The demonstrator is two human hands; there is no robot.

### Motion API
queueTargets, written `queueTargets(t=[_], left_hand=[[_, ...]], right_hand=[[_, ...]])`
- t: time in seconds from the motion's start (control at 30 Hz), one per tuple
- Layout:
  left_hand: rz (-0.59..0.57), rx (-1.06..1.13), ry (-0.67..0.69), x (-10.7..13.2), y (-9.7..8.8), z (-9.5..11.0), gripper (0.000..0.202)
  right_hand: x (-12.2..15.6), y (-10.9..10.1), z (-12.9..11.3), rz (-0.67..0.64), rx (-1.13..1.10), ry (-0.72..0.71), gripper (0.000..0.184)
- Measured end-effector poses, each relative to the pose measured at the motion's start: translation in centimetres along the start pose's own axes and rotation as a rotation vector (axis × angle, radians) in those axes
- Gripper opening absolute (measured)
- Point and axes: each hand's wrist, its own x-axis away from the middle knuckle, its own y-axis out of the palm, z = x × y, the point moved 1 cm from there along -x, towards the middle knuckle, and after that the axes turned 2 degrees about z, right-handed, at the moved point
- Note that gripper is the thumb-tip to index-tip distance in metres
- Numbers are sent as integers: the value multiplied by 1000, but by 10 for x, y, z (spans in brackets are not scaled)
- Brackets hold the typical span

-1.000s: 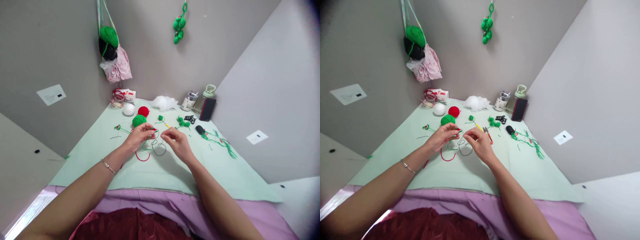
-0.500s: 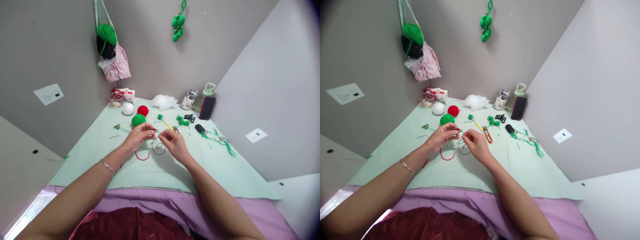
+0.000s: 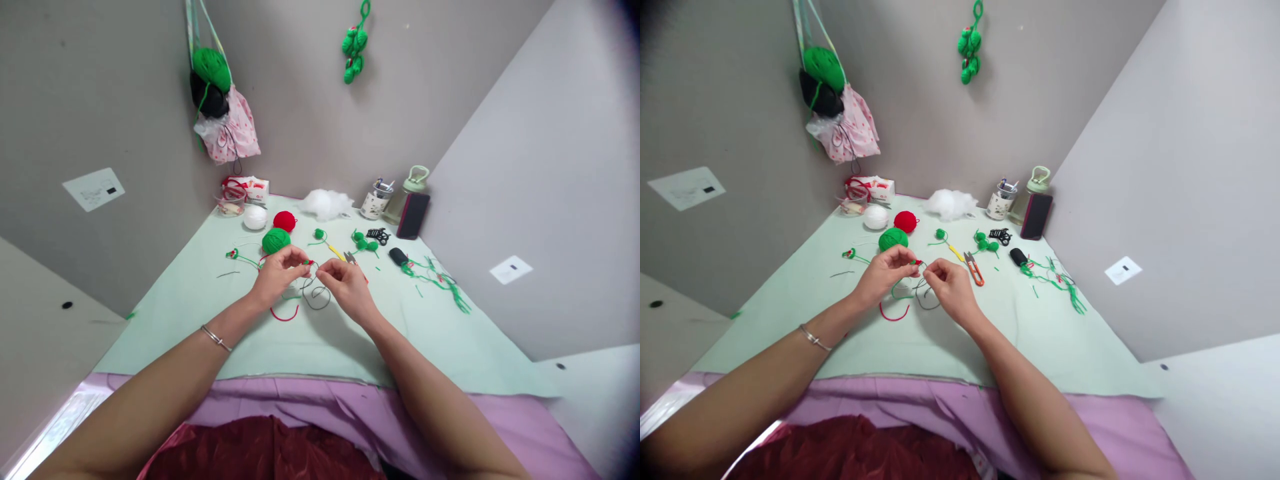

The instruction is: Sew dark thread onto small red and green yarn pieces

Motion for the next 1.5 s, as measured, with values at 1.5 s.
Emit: queueTargets(t=[1.5], left_hand=[[-42, -87, 227, 8, 8, -4, 9]], right_hand=[[-17, -25, 10, -203, -190, 45, 31]])
